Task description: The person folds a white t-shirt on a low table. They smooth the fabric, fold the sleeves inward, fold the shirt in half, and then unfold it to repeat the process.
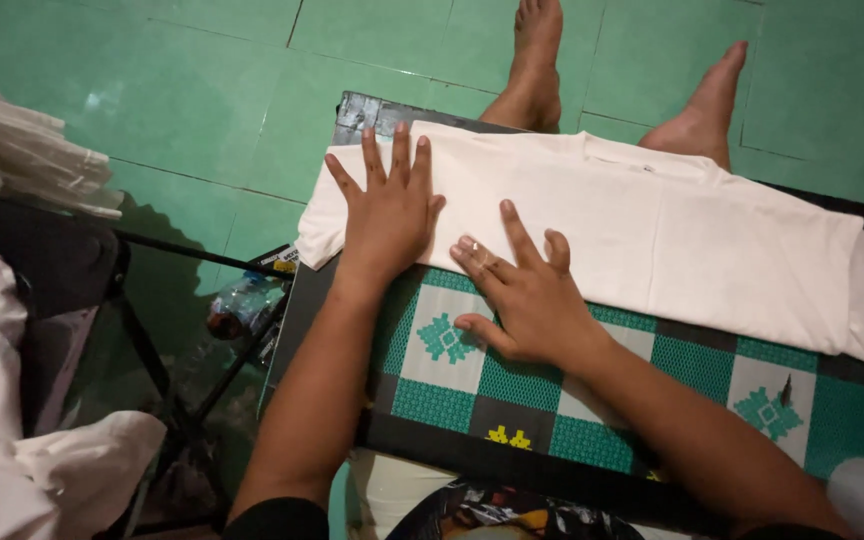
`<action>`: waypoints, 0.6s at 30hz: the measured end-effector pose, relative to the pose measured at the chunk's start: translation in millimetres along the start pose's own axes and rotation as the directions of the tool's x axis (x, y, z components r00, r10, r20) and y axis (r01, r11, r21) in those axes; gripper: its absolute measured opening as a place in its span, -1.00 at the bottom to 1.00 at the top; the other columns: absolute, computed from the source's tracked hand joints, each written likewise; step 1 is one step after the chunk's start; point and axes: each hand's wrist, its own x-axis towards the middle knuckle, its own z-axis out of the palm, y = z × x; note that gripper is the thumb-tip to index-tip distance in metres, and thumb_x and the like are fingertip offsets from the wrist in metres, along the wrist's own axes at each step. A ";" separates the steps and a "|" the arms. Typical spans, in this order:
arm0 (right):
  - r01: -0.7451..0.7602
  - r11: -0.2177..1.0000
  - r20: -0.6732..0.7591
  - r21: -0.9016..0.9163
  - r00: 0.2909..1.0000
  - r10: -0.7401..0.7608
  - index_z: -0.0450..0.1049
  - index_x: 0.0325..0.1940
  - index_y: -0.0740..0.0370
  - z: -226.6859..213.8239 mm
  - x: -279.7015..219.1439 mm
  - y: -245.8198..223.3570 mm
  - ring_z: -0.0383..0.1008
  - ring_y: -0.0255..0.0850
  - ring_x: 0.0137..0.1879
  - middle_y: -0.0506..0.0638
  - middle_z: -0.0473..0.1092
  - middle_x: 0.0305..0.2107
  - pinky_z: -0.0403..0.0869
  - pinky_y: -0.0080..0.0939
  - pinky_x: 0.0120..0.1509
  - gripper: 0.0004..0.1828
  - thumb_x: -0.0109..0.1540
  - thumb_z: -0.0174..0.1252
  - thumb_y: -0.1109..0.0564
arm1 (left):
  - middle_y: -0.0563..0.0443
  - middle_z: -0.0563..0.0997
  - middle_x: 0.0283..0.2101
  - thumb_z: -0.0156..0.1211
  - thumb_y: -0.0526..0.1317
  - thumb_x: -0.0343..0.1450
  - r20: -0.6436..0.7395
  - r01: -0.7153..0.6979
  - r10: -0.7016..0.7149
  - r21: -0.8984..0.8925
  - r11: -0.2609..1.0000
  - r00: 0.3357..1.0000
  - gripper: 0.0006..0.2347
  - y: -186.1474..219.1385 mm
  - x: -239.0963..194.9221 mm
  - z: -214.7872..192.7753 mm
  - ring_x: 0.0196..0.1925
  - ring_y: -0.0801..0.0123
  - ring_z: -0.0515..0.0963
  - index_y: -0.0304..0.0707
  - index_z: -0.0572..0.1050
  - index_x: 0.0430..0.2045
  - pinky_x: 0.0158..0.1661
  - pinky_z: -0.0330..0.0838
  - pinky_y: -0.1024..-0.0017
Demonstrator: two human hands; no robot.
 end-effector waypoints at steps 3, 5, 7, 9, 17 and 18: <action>-0.012 1.000 0.012 0.019 1.000 0.012 0.13 0.58 -0.05 3.4 -5.8 0.3 -0.20 0.33 0.64 -0.03 0.31 0.37 -0.08 0.31 0.28 -0.11 0.34 -0.36 -0.56 | -0.25 -0.05 0.57 -0.13 -0.04 0.59 -0.031 -0.111 0.110 -0.039 0.993 0.993 -0.45 12.6 1.1 -5.1 0.57 -0.36 -0.23 -0.22 -0.01 0.50 0.25 -0.50 -0.68; -0.034 0.997 0.029 0.068 0.999 0.032 0.13 0.58 -0.05 4.2 -4.6 0.6 -0.21 0.35 0.63 -0.02 0.29 0.38 -0.06 0.33 0.28 -0.12 0.34 -0.34 -0.55 | -0.19 -0.03 0.58 -0.17 -0.03 0.59 -0.015 -0.119 0.118 -0.042 0.992 0.993 -0.45 14.8 4.5 4.6 0.58 -0.29 -0.24 -0.18 -0.01 0.51 0.26 -0.53 -0.66; -0.059 0.992 0.050 0.116 0.997 0.054 0.12 0.59 -0.05 5.0 -7.7 7.5 -0.22 0.38 0.62 -0.01 0.28 0.40 -0.04 0.35 0.28 -0.13 0.34 -0.33 -0.53 | -0.13 -0.02 0.58 -0.20 -0.02 0.58 0.003 -0.127 0.127 -0.049 0.991 0.992 -0.46 17.8 4.3 10.0 0.59 -0.22 -0.24 -0.13 0.00 0.52 0.27 -0.55 -0.63; -0.209 0.779 0.064 0.591 0.975 0.213 0.33 0.46 -0.08 5.4 -9.5 21.7 -0.12 0.47 0.58 0.01 0.38 0.32 -0.10 0.43 0.37 -0.32 0.40 -0.35 -0.33 | -0.06 -0.05 0.59 -0.23 -0.01 0.59 -0.015 -0.086 0.085 -0.065 0.994 0.996 -0.46 17.9 3.9 7.1 0.60 -0.19 -0.21 -0.04 -0.02 0.53 0.31 -0.50 -0.59; -0.254 0.955 -0.028 0.155 0.965 0.262 0.19 0.57 -0.12 -16.0 -34.5 52.0 -0.19 0.36 0.62 -0.04 0.27 0.40 -0.04 0.43 0.38 -0.24 0.39 -0.35 -0.45 | -0.19 0.01 0.57 -0.17 -0.05 0.58 -0.043 -0.120 0.119 -0.019 0.993 0.992 -0.47 24.6 3.1 8.1 0.60 -0.22 -0.20 -0.18 0.06 0.49 0.30 -0.55 -0.58; -0.228 0.973 -0.007 0.026 0.973 0.229 0.26 0.53 -0.08 -14.4 -34.9 47.1 -0.18 0.44 0.60 0.00 0.32 0.37 -0.01 0.52 0.34 -0.23 0.38 -0.31 -0.47 | -0.26 0.07 0.55 -0.10 -0.10 0.56 -0.060 -0.151 0.151 0.016 0.988 0.987 -0.48 27.2 3.3 6.4 0.59 -0.23 -0.17 -0.30 0.13 0.45 0.31 -0.54 -0.58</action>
